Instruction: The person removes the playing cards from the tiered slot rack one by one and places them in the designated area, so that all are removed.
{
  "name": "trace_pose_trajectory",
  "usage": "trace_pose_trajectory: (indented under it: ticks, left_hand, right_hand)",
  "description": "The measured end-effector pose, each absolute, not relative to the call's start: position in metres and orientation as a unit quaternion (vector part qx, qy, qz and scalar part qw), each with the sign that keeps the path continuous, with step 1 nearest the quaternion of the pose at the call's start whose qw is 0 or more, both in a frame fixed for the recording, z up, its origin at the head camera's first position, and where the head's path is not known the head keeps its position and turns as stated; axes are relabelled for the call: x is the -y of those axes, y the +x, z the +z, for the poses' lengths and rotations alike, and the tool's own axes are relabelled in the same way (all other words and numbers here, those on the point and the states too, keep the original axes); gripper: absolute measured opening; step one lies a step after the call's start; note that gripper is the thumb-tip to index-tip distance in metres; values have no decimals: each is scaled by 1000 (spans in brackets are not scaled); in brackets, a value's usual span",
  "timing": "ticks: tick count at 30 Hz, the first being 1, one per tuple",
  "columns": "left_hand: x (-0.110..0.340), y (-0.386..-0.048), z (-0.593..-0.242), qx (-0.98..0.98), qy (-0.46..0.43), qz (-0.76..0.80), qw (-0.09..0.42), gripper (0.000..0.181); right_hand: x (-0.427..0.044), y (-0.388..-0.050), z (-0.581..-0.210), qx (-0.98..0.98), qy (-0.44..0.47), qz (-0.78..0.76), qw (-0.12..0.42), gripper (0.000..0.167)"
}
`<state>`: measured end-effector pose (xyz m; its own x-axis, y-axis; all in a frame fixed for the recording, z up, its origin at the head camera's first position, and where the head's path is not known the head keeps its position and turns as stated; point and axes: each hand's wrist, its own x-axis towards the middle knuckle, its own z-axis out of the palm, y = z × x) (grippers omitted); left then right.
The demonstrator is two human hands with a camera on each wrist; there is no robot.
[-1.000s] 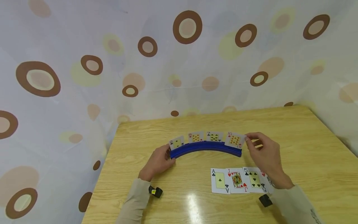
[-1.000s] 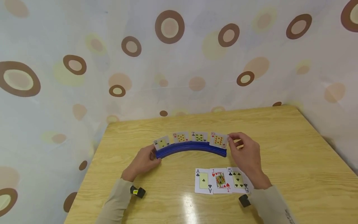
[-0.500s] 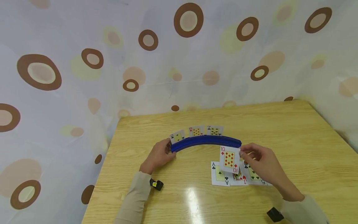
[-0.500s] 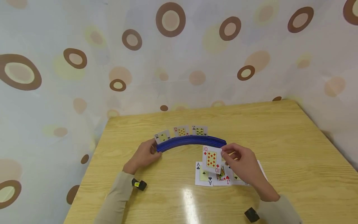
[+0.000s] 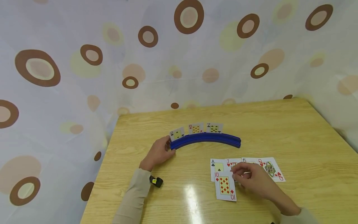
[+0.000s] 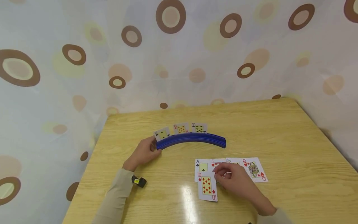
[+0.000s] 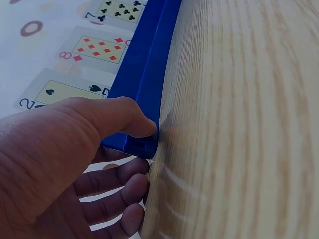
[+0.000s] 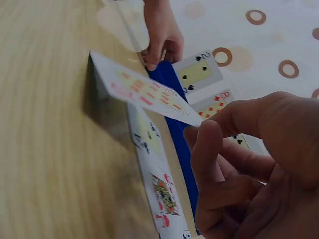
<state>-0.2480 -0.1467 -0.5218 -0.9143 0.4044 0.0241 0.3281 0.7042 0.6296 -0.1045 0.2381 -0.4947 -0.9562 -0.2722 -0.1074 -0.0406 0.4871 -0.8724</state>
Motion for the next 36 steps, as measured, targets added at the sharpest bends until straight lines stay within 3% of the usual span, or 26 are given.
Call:
trace_pose_trajectory:
  ticks: [24, 36]
  left_hand:
    - [150, -250, -526, -913, 215, 343, 53, 33]
    - [155, -254, -534, -903, 231, 359, 44, 32]
  right_hand:
    - [-224, -102, -494, -899, -56, -426, 83, 12]
    - [-216, -124, -493, -906, -49, -418, -35, 7]
